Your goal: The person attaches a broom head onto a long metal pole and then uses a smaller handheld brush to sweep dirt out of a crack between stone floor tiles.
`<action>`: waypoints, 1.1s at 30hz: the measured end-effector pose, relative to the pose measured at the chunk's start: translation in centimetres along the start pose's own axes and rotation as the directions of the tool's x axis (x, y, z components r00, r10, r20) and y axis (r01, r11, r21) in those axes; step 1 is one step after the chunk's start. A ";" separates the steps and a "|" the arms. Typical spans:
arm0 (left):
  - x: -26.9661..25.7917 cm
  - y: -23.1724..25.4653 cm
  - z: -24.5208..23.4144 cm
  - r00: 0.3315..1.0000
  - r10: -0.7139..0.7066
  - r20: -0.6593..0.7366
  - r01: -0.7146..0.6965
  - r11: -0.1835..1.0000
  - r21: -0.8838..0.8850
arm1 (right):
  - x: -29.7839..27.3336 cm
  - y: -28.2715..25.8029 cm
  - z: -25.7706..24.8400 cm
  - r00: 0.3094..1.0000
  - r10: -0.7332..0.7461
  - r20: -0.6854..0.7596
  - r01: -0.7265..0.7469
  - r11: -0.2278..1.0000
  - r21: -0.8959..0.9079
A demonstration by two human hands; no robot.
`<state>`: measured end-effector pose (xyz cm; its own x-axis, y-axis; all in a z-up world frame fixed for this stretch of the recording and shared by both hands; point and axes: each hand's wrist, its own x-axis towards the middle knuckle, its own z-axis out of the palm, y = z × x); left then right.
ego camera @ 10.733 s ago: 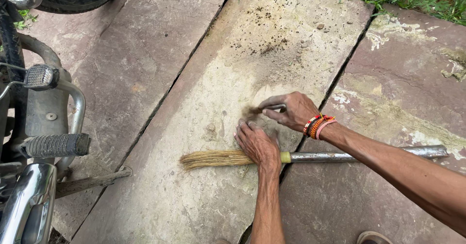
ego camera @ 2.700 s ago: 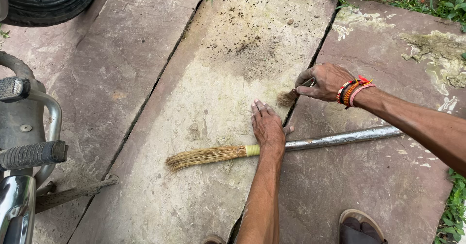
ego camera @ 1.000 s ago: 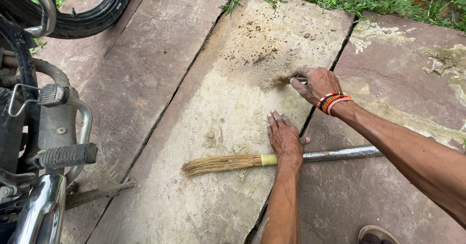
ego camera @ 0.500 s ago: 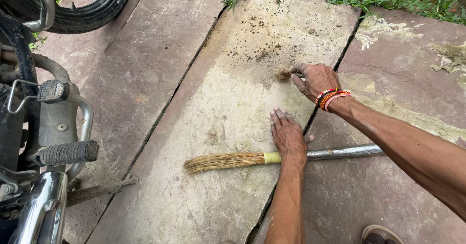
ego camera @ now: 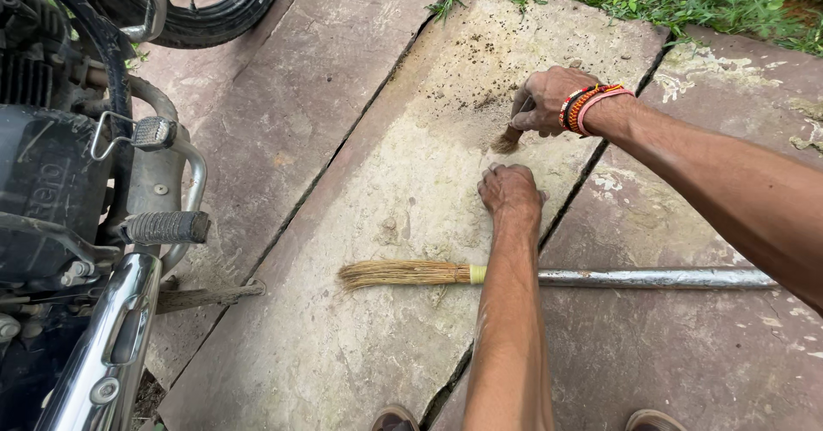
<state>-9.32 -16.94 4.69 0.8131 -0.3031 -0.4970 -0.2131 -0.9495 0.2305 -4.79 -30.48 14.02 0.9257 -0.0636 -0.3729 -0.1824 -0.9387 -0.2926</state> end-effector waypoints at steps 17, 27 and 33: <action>-3.5 -1.8 -11.6 0.996 -0.083 0.014 0.084 0.994 -0.066 | -1.3 -1.0 -2.1 0.996 -0.012 0.084 0.003 0.994 0.109; 1.8 0.8 -6.0 0.991 0.008 -0.136 -0.053 0.943 -0.327 | -0.5 -0.6 -1.3 0.997 -0.070 0.011 0.070 0.997 -0.038; 1.4 1.9 -7.1 0.966 -0.069 -0.248 -0.049 0.897 -0.440 | 2.0 -1.8 -1.8 0.996 0.081 0.048 -0.077 0.994 -0.082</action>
<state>-4.74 -18.58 10.31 0.9347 -0.2072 -0.2888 0.0075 -0.8010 0.5986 -1.97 -29.53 15.42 0.8911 -0.1229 -0.4368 -0.2248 -0.9557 -0.1898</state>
